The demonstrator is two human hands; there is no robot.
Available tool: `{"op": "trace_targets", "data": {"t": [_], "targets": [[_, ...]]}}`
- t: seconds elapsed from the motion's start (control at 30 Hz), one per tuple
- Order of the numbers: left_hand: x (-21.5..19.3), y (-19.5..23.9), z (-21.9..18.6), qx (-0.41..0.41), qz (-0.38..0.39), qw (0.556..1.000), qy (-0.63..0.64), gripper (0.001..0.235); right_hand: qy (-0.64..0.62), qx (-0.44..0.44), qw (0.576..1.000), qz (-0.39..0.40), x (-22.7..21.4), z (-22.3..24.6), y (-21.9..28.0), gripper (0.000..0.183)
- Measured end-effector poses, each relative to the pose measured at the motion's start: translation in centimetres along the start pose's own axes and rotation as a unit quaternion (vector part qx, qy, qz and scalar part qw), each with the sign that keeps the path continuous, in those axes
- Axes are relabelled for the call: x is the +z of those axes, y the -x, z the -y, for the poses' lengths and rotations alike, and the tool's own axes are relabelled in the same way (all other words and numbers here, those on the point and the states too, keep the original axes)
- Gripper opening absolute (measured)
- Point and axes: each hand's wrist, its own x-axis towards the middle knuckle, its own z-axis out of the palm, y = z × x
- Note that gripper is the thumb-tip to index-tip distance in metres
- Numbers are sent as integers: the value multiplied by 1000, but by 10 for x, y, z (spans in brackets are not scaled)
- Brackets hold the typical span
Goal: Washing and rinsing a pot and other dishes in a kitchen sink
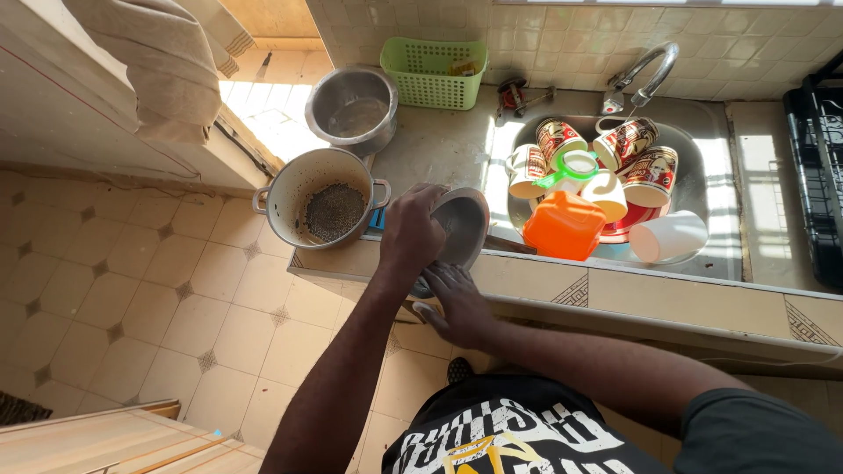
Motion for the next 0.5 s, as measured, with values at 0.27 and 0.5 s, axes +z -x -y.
{"op": "trace_targets", "data": {"t": [0.27,0.5], "targets": [[6,2,4,-15,-14,1000,-23,51,-178,17,984,-26,-6,23,-9,45],[4,-2,-5,12,-1,1000,-7,49,216,-410,886,-5,-76,-87,-40,58]]}}
